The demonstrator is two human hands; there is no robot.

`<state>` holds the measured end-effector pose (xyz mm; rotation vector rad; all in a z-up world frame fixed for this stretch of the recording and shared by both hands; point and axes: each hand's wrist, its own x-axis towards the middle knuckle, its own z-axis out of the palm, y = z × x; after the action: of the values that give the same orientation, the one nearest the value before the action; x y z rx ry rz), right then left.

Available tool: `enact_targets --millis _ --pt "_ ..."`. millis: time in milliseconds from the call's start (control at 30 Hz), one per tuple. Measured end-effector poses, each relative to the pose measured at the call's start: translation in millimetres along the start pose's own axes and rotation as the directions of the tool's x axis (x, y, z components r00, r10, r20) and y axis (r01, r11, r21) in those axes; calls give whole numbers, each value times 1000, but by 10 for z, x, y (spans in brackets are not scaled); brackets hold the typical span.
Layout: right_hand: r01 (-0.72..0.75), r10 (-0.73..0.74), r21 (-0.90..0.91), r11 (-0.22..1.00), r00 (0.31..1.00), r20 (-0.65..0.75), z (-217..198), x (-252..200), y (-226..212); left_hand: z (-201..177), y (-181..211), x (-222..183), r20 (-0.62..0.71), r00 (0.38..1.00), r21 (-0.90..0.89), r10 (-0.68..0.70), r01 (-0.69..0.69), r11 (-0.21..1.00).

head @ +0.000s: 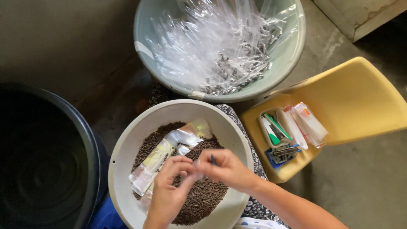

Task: Packaging small granular pellets into individual plastic bags by hand.

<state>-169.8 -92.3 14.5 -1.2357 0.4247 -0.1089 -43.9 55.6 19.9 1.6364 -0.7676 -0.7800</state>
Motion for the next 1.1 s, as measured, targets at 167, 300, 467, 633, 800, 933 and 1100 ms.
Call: enact_targets --millis 167,300,467,633,800,933,1100 --pt "186 -203 -266 946 978 -40 139 105 60 -77 6 95 -79 992 -150 -95 82 985" --pt "366 -397 -451 814 917 27 278 -5 140 -587 168 353 -495 869 -272 12 -168 947" --pt "368 -500 -618 695 865 -47 -556 290 222 -342 295 824 -607 781 -188 147 -322 928" --pt "104 -651 -835 540 681 -336 -1805 958 202 331 -427 1110 -348 867 461 357 -173 870" --pt "16 -681 -941 337 694 -232 -1935 1155 160 556 -986 1131 34 798 803 602 -380 458" --pt "96 -499 -666 739 743 -446 -1066 669 -108 255 -578 911 -108 963 320 247 -202 926" --pt "21 -105 -300 954 958 -268 -346 360 7 -85 122 581 -187 960 90 208 -194 977"
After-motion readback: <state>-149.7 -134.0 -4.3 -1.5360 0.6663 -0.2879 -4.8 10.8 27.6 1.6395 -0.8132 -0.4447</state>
